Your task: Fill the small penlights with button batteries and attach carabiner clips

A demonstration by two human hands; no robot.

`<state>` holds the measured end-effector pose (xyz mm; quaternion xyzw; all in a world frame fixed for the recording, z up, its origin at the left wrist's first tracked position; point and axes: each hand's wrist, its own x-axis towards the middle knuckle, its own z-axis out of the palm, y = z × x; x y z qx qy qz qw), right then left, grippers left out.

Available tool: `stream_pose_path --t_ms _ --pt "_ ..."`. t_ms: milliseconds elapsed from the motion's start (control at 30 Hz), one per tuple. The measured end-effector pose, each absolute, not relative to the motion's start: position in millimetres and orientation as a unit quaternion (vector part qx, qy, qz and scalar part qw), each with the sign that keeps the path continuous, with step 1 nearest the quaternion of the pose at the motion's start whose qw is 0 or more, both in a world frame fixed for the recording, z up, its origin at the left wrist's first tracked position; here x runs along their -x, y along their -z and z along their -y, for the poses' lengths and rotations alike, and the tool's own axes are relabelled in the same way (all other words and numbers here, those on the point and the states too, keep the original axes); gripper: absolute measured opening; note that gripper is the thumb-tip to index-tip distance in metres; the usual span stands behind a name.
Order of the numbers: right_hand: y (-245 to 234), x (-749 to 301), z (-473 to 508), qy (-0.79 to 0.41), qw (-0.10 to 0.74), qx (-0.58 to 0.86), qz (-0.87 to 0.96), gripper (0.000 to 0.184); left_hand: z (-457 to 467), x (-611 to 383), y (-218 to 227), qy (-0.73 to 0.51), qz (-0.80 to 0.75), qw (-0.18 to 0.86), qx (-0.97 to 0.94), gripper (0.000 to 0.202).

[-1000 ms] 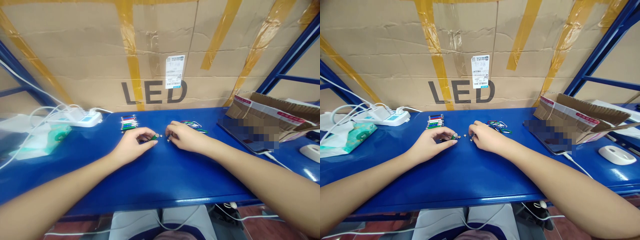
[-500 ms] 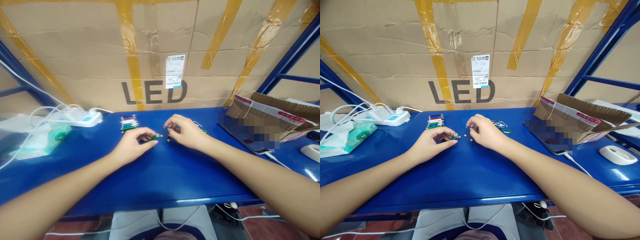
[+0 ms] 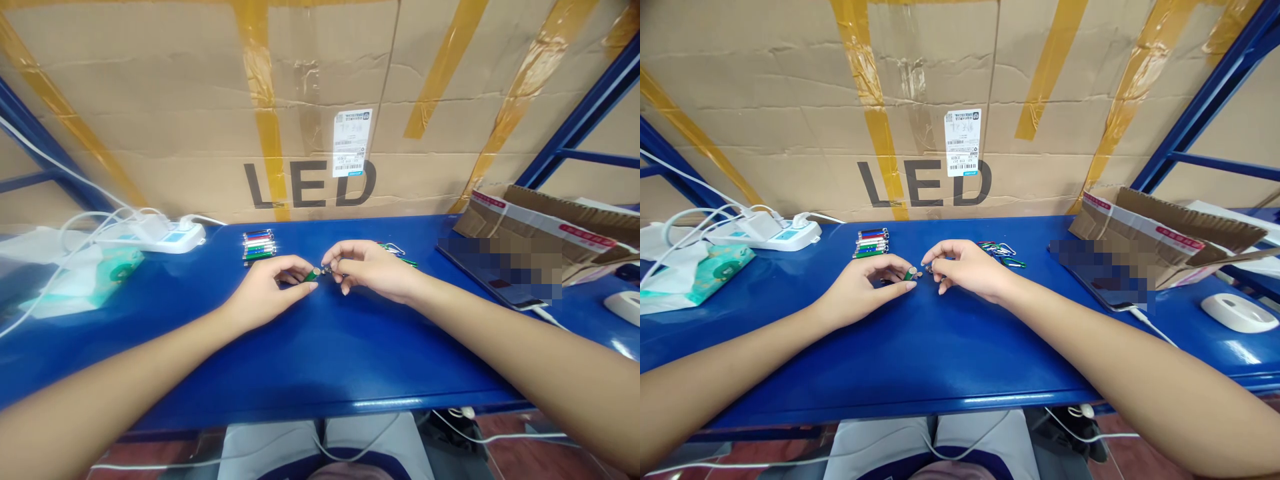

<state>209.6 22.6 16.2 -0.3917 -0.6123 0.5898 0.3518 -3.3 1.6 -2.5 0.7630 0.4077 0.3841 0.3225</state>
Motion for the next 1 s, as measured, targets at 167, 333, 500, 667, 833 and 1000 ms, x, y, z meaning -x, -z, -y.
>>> stream_pose_path --t_ms 167,333,500,667,833,1000 --pt "-12 -209 -23 -0.59 0.333 0.384 0.627 0.014 -1 3 3 -0.363 -0.401 0.341 -0.769 0.022" --pt "-10 -215 -25 -0.359 0.294 0.385 0.798 0.013 -1 3 4 -0.371 -0.41 0.325 -0.767 0.025" --pt "-23 -230 -20 -0.209 0.157 0.298 0.918 0.017 -1 3 3 -0.378 -0.414 0.329 -0.76 0.025" --pt "-27 -235 -18 -0.152 0.081 0.307 0.936 0.016 0 2 2 -0.375 -0.417 0.327 -0.761 0.025" --pt "-26 -228 -20 -0.191 0.147 0.316 0.918 0.018 0 3 3 -0.371 -0.416 0.332 -0.761 0.026" --pt "-24 -220 -20 -0.288 0.272 0.407 0.823 0.01 -1 4 4 -0.366 -0.409 0.356 -0.757 0.028"
